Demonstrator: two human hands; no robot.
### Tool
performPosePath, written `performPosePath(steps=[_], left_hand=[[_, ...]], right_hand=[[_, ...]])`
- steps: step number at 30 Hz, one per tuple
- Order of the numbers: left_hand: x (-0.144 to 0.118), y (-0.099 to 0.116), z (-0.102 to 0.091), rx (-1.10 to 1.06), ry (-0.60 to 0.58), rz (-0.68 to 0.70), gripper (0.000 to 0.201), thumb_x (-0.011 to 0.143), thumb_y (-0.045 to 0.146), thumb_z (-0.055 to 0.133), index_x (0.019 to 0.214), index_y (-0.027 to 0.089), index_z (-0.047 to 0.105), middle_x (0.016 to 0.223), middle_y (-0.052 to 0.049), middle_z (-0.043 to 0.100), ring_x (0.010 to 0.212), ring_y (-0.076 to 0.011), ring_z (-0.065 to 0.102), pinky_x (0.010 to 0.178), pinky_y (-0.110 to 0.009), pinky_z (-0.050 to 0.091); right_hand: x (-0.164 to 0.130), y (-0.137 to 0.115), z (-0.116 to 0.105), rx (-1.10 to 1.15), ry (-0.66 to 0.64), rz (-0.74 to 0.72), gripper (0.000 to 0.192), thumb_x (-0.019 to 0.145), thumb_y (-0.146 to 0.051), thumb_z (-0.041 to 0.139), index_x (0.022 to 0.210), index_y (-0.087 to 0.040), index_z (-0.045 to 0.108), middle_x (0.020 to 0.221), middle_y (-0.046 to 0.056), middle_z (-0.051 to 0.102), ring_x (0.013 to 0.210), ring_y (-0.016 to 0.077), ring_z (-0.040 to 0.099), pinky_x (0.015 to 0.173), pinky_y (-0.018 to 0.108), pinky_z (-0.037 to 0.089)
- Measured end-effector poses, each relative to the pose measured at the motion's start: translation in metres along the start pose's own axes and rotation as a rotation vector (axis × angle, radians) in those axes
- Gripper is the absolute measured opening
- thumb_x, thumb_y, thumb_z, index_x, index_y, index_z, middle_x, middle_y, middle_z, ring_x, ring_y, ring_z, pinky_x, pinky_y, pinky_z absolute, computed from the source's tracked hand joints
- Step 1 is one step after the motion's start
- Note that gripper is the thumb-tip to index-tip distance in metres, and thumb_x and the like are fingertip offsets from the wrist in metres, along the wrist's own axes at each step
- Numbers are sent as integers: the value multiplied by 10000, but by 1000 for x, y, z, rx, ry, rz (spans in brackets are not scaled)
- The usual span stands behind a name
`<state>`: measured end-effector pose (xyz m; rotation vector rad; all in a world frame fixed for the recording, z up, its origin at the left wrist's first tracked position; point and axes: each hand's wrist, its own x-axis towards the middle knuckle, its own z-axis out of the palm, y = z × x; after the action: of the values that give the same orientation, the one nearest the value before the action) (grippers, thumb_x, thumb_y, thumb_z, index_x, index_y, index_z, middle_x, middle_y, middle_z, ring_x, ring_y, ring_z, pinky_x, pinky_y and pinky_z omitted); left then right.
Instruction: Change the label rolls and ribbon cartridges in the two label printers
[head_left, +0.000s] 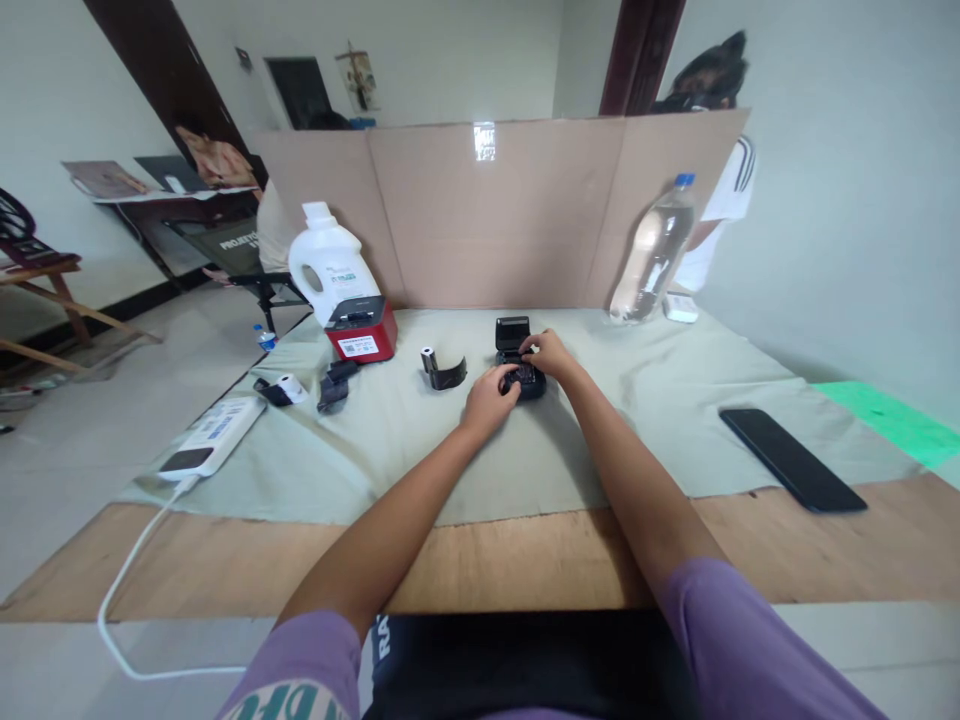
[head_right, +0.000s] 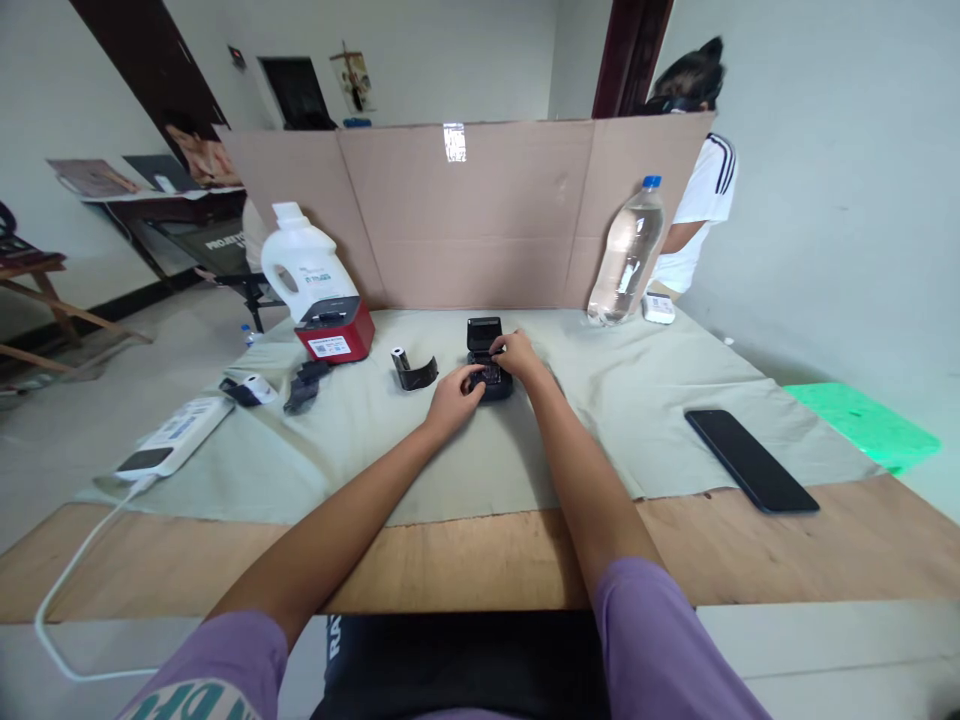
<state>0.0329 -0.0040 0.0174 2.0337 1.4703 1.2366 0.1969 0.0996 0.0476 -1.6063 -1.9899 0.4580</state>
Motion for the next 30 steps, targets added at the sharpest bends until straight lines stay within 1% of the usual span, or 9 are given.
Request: performPosePath(steps=[3,8,10,12,16,19,22,26,30], left_hand=[[-2,4,-1,58,-18,-17,359,888,233,630,1239,214,701,1037,-64,708,925,-213,647,821,-308,502],[-8,17,-5,207,-34,-35,386,895,299,647,1277,263,682,1176,-63,697,1089,-252,651,887,-327,509],[-10,20,-5,261,-37,-37,388,901,318,646,1285,274,679,1193,-65,690,1096,-262,652,879,-331,512],[-12,20,-4,292,-38,-27,388,908,333,642,1289,271,681,1193,-76,686,1073,-269,658,855,-336,514],[-13,17,-2,303,-49,19,370,912,324,644,1276,282,696,1164,-86,674,1004,-265,665,811,-332,508],[-14,16,-2,295,-58,36,364,915,307,645,1275,296,702,1154,-83,668,961,-250,664,796,-319,501],[-15,18,-2,295,-66,45,369,924,303,634,1286,290,704,1149,-84,674,935,-241,660,792,-314,498],[-15,18,-2,307,-81,51,382,933,310,622,1307,286,700,1156,-84,679,920,-237,657,801,-321,501],[-15,17,-1,323,-78,73,383,943,309,603,1313,282,697,1167,-81,683,934,-238,666,806,-323,506]], right_hand=[[5,1,4,-7,46,127,294,718,-165,782,1010,-169,750,1117,112,713,1119,277,647,995,370,489],[7,5,8,114,80,249,708,662,-183,813,1325,-133,568,1186,154,698,1103,290,661,952,388,516],[5,7,9,205,58,246,760,699,-181,777,1404,-120,501,1187,155,713,1059,267,685,938,378,529],[3,7,9,289,47,211,758,770,-201,719,1470,-110,443,1272,173,693,1072,240,694,938,351,537],[0,5,9,463,64,105,722,872,-241,619,1543,-122,380,1479,186,570,1255,213,625,1016,325,511],[-2,3,6,600,104,24,679,854,-290,672,1481,-104,491,1429,196,609,1269,247,609,1067,367,481],[-6,0,-5,569,118,-13,520,845,-357,701,1295,-99,663,1297,176,692,1195,259,638,1096,389,450],[-12,-4,-28,470,-26,-44,338,801,-324,718,1089,-151,761,1169,110,748,1128,237,648,1091,390,431],[-17,-14,-41,420,-174,55,331,697,-240,760,1018,-163,786,1055,71,757,1003,227,650,975,359,479]])
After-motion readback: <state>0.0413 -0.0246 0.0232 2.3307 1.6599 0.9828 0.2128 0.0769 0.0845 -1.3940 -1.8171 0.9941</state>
